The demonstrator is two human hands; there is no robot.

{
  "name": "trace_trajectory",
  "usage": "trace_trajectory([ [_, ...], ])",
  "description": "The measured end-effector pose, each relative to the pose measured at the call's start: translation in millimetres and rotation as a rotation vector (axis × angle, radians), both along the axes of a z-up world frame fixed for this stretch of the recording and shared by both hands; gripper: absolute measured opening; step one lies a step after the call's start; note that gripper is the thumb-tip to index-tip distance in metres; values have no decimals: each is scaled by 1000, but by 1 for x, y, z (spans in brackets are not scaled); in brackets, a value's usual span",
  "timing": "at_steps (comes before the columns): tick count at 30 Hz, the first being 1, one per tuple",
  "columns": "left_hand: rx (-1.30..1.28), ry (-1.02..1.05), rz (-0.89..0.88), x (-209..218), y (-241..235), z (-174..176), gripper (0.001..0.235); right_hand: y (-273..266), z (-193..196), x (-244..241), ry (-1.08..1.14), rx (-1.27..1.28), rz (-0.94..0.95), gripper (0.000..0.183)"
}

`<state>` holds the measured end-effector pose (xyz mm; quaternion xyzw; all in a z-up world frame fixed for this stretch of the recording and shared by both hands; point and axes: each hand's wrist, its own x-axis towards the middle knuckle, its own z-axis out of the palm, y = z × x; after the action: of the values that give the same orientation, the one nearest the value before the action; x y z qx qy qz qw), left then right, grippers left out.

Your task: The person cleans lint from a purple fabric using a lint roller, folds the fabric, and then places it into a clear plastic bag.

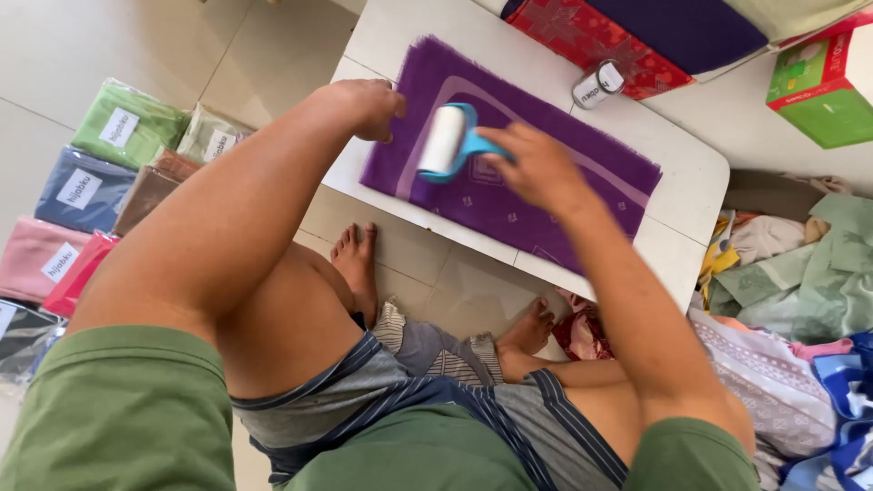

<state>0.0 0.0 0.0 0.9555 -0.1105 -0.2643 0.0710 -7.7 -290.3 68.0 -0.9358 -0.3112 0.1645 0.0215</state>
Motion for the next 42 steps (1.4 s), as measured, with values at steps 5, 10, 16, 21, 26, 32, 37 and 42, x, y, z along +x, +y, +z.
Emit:
trace_trajectory([
  [5, 19, 129, 7, -7, -4, 16, 49, -119, 7, 8, -85, -123, 29, 44],
  [10, 58, 137, 5, -8, -5, 13, 49, -112, -3, 0, -57, -266, -24, 45],
  [16, 41, 139, 57, -11, 6, 26, 49, 20, -16, 10, 28, -57, -63, 45],
  [21, 129, 201, 85, -7, 17, 17, 40, 98, -42, 11, -50, 176, -34, 40],
  [26, 91, 191, 103, -12, 13, 36, 36, 47, -32, 30, -35, 35, -68, 45],
  [32, -78, 250, 36, -8, 11, 19, 44, -90, 1, 46, -6, 120, -59, 38],
  [37, -90, 297, 0, -5, 9, 11, 51, -91, -5, 56, 70, -26, -132, 41],
  [42, -57, 379, -5, -10, 11, 9, 55, -3, -20, 80, 91, 51, -35, 42],
])
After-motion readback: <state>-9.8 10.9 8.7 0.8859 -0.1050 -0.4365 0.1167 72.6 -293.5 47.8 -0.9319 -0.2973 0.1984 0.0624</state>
